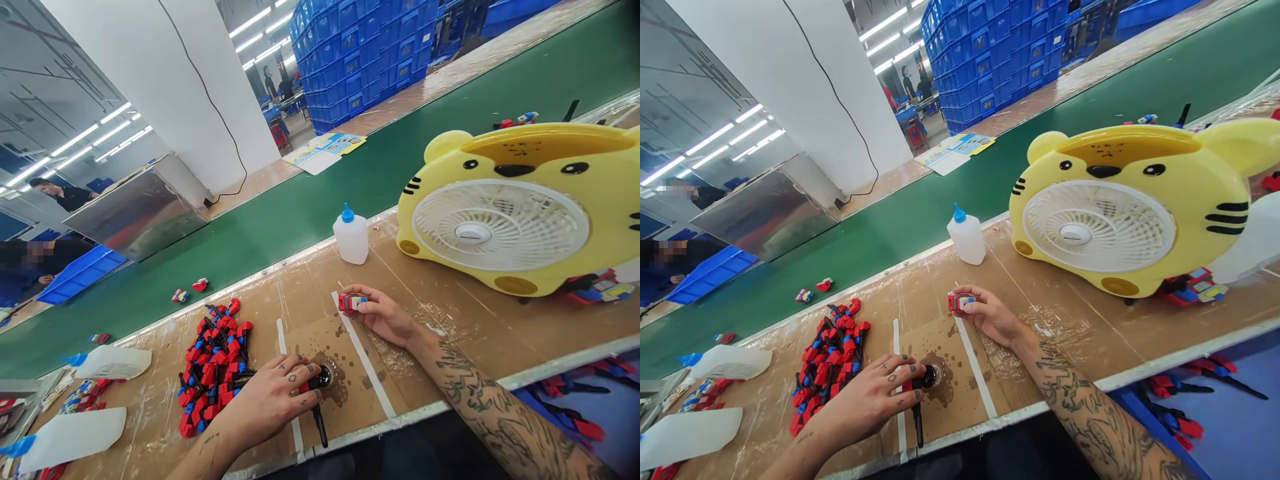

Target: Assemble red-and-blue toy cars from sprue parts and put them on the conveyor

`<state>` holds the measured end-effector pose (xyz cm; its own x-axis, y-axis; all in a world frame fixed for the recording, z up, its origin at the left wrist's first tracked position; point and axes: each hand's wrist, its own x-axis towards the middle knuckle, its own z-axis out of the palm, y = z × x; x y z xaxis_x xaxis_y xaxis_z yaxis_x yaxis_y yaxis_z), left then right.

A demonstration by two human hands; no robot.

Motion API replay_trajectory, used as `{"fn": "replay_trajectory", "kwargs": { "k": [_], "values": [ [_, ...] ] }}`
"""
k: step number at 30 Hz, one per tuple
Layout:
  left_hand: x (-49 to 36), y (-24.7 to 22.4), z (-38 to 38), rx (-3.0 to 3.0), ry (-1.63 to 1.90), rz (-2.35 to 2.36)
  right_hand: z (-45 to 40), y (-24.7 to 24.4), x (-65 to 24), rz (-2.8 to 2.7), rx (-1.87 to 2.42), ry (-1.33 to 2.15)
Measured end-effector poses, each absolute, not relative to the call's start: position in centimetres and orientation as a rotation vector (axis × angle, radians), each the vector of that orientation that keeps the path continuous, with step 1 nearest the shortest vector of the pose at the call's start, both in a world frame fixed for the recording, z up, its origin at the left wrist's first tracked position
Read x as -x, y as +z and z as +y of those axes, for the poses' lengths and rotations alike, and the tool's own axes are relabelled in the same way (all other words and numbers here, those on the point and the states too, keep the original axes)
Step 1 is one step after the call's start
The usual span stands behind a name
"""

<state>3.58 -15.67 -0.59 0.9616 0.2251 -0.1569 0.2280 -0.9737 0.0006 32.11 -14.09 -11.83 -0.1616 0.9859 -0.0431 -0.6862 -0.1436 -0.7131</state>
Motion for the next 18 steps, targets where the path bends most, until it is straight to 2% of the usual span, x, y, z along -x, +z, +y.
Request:
{"fn": "replay_trajectory", "kwargs": {
  "k": [5,13,18],
  "values": [
    [-3.1,-0.1,-15.3,-2.957,-0.183,0.420,-14.5,-11.5,-32.0,-0.703,0.634,1.626],
    [-4.6,-3.3,-14.0,-2.102,0.685,0.877,-14.9,-12.8,-29.4,-0.997,0.613,1.624],
    [-7.7,-4.9,-13.2,-1.818,0.804,0.910,-15.0,-13.2,-29.2,-1.139,0.680,1.459]
  ]
}}
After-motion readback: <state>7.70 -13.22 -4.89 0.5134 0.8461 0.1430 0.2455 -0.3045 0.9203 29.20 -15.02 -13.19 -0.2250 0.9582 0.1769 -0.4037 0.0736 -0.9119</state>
